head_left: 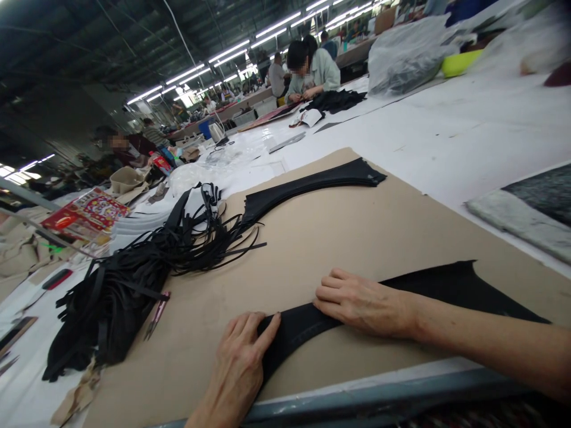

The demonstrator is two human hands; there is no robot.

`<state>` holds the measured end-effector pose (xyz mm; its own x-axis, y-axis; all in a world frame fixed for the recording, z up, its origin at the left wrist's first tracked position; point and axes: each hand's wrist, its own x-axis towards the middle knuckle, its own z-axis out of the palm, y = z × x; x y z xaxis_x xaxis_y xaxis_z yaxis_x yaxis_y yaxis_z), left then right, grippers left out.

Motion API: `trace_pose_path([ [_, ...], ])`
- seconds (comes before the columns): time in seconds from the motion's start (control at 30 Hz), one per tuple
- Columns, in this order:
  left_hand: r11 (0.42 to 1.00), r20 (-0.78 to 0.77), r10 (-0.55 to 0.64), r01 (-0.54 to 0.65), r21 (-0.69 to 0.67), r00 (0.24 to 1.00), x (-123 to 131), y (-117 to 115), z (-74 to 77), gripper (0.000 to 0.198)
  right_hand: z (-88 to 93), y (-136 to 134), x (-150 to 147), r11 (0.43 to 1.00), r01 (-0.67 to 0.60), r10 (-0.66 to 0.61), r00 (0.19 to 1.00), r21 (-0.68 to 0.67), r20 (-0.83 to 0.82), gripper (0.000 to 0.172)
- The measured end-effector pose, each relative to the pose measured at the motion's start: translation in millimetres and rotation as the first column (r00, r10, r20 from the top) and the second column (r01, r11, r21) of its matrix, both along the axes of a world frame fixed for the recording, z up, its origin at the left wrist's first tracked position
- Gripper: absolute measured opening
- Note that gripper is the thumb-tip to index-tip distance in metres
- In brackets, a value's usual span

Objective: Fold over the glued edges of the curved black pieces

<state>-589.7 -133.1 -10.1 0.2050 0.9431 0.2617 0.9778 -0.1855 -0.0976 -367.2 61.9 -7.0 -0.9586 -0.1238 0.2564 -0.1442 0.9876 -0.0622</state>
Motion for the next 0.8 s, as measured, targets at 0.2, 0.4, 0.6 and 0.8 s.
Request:
trace_pose_path([
  [0.2,0.996,0.087,-0.086,0.084,0.03,0.992,7.0,10.9,4.9,0.04,0.0,5.7,11.9,1.0,0.004,-0.004,1.0,0.001,-0.018,0.013],
  [0.4,0.997,0.263,-0.071,0.08,-0.023,0.962,47.3,37.6,8.7,0.047,-0.8,5.1,11.1,0.999,0.014,-0.014,1.0,0.037,-0.018,0.013],
  [0.6,0.995,0.317,-0.09,0.101,-0.018,0.944,68.8,49.9,-6.1,0.054,1.7,7.5,15.6,0.997,0.017,-0.015,1.0,0.072,-0.025,0.015],
  [0.8,0.991,0.304,-0.122,0.133,-0.014,0.945,64.9,47.9,-8.7,0.056,3.8,15.2,33.3,0.997,0.036,-0.036,0.999,0.073,-0.005,0.02],
])
